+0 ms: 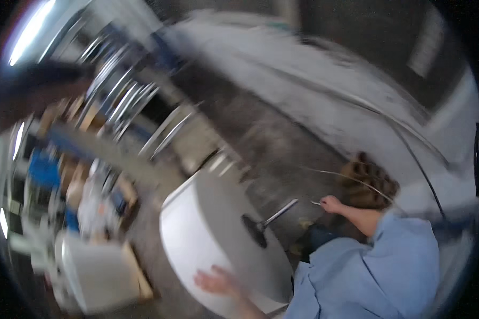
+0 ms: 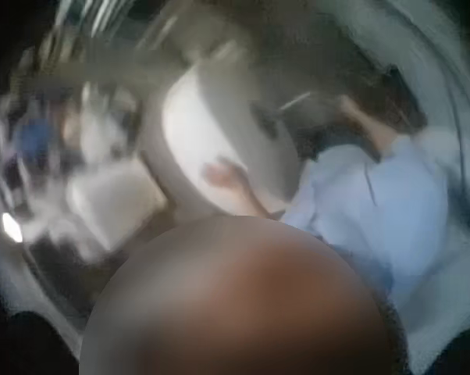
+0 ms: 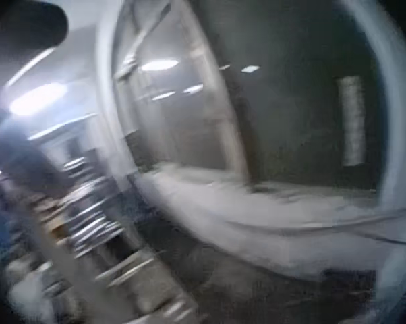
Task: Mount a large roll of white paper onto a machine shaft.
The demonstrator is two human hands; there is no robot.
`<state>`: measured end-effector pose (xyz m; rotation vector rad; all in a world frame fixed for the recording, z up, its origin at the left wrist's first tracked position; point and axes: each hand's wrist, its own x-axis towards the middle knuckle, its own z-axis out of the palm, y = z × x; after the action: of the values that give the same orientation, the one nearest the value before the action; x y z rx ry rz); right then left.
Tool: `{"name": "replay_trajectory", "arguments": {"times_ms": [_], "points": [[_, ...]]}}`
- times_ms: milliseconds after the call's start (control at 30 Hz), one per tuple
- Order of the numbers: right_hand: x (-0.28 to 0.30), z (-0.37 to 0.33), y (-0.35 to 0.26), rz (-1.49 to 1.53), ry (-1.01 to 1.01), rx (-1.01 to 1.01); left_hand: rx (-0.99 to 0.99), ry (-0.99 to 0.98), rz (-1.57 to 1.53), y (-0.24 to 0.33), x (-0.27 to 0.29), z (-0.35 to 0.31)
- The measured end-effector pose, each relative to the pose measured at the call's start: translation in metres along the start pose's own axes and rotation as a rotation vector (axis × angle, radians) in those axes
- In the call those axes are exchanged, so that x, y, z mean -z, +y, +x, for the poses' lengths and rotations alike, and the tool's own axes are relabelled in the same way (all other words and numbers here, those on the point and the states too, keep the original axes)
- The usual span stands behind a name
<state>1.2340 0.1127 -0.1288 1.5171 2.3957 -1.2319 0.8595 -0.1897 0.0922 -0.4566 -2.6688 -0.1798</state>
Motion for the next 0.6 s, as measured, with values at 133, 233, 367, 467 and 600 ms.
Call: {"name": "replay_trajectory", "arguments": {"times_ms": [133,233,367,467,600], "points": [[0.108,-0.063,0.031,0.181,0.201,-0.270,0.097,-0.078,0.053,0.013,0.012,0.001],[0.183,-0.116,0.055,0.166,0.524,-0.319,-0.404,0.404,0.144,-0.005,-0.012,-0.010],[0.249,-0.147,0.091,0.222,0.907,-0.368,-0.300,0.382,0.029,0.020,0.012,-0.012],[0.309,-0.144,0.114,0.139,1.071,-0.272,-0.142,0.258,0.020,0.003,-0.009,-0.017],[0.384,-0.114,0.102,-0.036,1.077,-0.288,-0.475,0.398,0.206,-0.022,-0.016,-0.020]]}}
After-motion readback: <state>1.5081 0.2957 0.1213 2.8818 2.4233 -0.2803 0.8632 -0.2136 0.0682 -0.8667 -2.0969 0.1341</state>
